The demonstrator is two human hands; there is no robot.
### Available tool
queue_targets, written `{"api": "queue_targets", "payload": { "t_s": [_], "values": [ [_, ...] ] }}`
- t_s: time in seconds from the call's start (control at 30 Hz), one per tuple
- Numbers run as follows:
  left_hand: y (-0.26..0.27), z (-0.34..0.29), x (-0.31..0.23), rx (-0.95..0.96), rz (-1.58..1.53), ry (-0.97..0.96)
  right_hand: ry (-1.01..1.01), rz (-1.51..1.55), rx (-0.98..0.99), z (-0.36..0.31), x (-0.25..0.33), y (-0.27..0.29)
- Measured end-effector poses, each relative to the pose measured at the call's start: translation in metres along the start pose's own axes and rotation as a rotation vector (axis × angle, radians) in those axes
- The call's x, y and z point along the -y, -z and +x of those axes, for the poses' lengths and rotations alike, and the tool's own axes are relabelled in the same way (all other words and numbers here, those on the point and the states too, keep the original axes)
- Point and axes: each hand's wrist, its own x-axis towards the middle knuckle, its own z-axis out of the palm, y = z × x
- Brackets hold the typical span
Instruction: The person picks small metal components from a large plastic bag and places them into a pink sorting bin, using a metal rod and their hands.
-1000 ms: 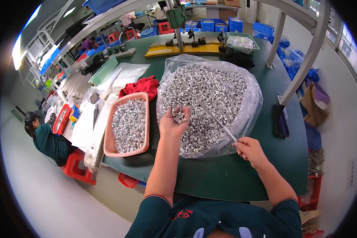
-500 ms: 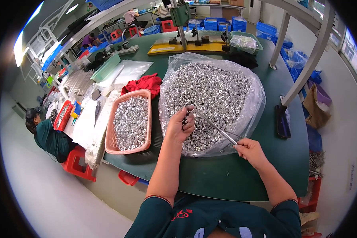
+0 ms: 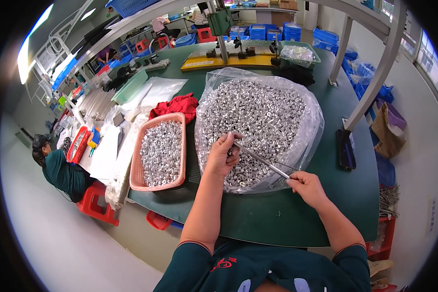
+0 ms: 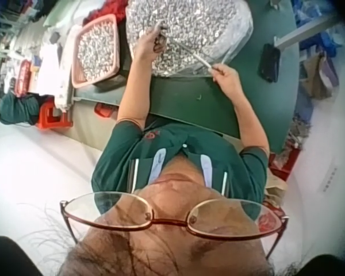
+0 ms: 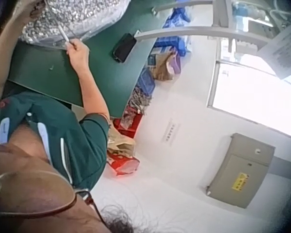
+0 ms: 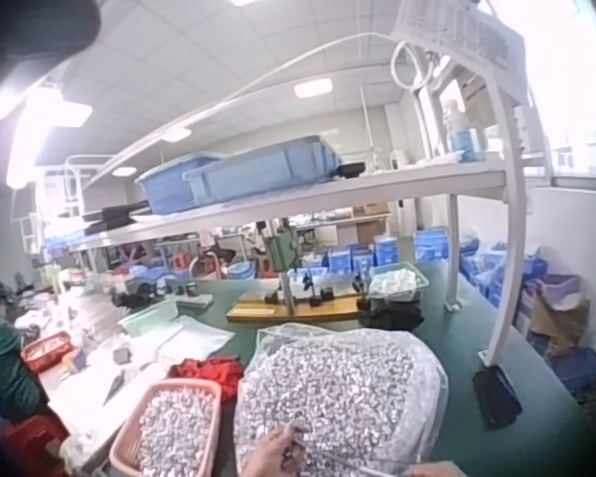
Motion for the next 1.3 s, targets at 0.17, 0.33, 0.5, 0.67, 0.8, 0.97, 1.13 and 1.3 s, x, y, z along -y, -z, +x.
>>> {"api": "queue_targets", "payload": {
  "t_s": [0.17,0.33,0.5,0.67,0.8,0.97,1.13,1.3],
  "values": [
    [-0.005,0.000,0.002,0.023,-0.033,-0.026,0.021,-0.020,-0.055,-0.001,0.001,-0.003],
    [-0.014,-0.002,0.000,-0.060,-0.035,-0.024,0.048,-0.100,-0.129,0.000,-0.004,-0.004],
    [-0.010,-0.002,0.000,-0.063,-0.019,-0.020,0.091,-0.171,-0.145,0.001,-0.006,-0.002],
    [-0.009,-0.002,0.000,-0.072,-0.024,-0.023,0.098,-0.154,-0.128,0.000,-0.004,0.000],
    [-0.014,-0.003,-0.001,-0.148,0.099,-0.035,0.154,-0.247,-0.175,0.000,-0.005,0.003],
    [-0.017,-0.005,-0.002,-0.178,0.219,-0.044,0.217,-0.318,-0.194,0.000,0.000,0.006],
    [-0.021,-0.005,0.000,-0.266,0.372,-0.108,0.247,-0.353,-0.203,0.000,0.000,0.007],
    [-0.021,-0.002,0.007,-0.272,0.545,-0.182,0.249,-0.345,-0.197,-0.001,0.001,0.006]
  ]
}}
